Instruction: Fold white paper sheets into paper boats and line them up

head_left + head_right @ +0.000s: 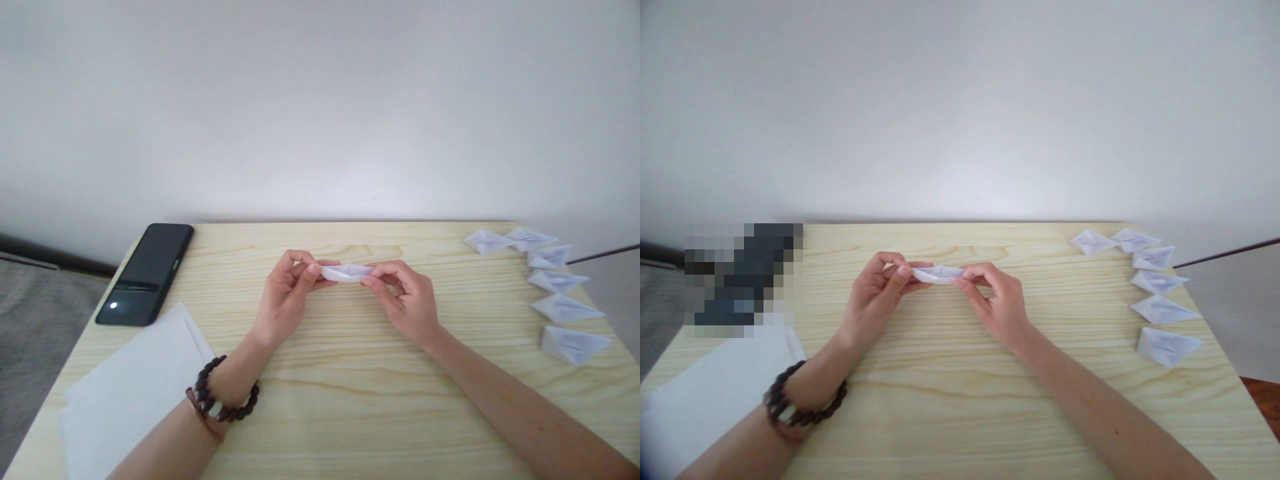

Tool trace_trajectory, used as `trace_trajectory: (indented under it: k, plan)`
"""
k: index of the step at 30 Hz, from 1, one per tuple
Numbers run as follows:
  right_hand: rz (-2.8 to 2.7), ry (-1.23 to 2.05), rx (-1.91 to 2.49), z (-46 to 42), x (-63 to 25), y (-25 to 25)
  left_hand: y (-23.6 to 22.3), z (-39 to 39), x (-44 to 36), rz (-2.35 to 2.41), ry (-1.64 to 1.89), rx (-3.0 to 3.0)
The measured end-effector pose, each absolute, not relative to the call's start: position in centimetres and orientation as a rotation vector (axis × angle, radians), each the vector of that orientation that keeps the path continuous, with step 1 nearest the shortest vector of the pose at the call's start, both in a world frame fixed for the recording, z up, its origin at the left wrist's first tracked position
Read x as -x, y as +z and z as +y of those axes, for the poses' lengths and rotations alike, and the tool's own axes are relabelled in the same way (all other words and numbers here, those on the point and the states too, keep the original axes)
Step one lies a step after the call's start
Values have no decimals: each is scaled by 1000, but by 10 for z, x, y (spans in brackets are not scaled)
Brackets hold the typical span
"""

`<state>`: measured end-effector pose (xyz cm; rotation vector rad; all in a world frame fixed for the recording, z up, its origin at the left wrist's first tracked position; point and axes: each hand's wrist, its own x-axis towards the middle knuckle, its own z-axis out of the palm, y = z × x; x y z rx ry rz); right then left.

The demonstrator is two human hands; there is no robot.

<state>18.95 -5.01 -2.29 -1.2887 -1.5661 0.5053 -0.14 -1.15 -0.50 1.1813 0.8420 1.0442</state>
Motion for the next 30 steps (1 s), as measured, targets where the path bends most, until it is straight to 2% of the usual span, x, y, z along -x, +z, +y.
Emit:
trace_trajectory:
  k: [9,16,25,30]
  plan:
    - [-1749,311,1194,-52,-188,-20,-14,-12,7,744,976,-1603]
    - [-1925,266,1129,-52,-190,-24,-17,-11,9,903,992,-2006]
    - [-1826,249,1134,-51,-189,-23,-10,-10,7,962,969,-1712]
    - [-1626,472,1258,-51,-187,-23,-8,-14,4,1049,926,-1566]
